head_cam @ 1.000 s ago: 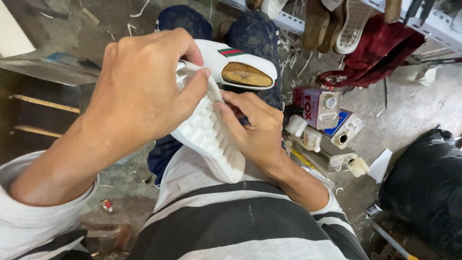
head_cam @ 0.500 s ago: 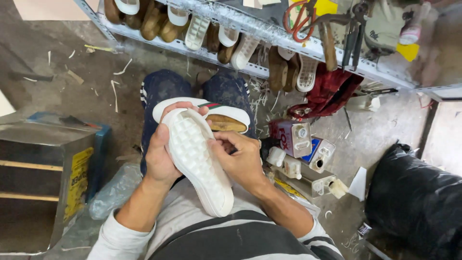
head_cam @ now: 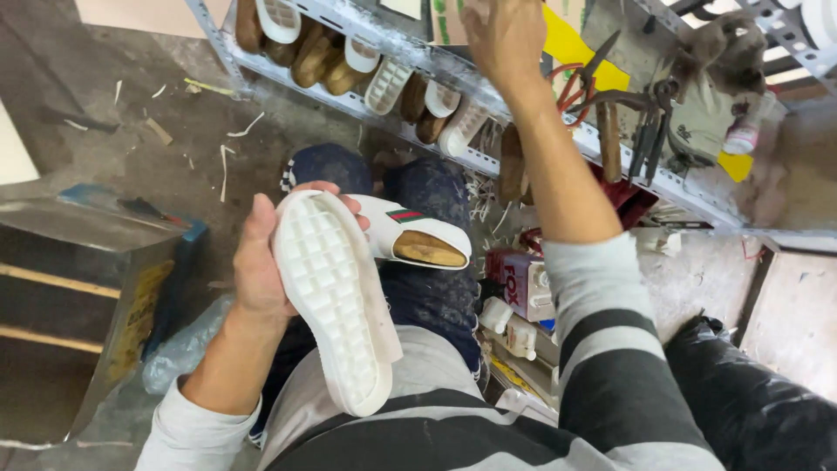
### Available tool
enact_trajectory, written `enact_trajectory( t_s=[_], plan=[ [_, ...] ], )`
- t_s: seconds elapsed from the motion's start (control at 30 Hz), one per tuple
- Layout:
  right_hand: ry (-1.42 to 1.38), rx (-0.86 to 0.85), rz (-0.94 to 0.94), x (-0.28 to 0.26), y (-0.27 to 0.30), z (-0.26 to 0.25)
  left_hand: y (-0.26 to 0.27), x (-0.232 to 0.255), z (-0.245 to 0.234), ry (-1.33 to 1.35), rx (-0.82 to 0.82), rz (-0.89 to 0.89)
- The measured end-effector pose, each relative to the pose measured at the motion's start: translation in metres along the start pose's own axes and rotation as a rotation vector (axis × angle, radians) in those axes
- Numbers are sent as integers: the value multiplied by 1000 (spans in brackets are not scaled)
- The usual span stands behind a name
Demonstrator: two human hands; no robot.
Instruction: The person holds a white slip-on shoe and a separate white sole, aligns the sole to the shoe's bottom, and presses it into place. They smooth the edges and sides of the sole with their hands to ensure it adheres properly.
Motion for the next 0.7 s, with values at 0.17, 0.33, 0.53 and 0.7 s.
enact_trajectory(
  t_s=[0.17, 0.33, 0.53, 0.7],
  plan=[
    [-477, -34, 156, 6, 4, -11, 10, -8, -9, 108, -58, 20],
    [-814, -39, 361, -2, 9, -34, 18, -7, -10, 106, -35, 7],
    [-1234, -52, 715, -54, 47, -92, 21, 13, 6, 185, -95, -21],
    [-1613, -279, 841, -129, 129, -122, 32, 21, 27, 129, -233, 98]
  ],
)
Point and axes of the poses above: each hand's wrist, its own y-axis away from the middle knuckle, its own z-axis out of the palm, x = y × z, the point moved 2 cm from there along -y, towards the middle knuckle, and after that the axes turned 4 degrees about z, right-handed, at the moved point
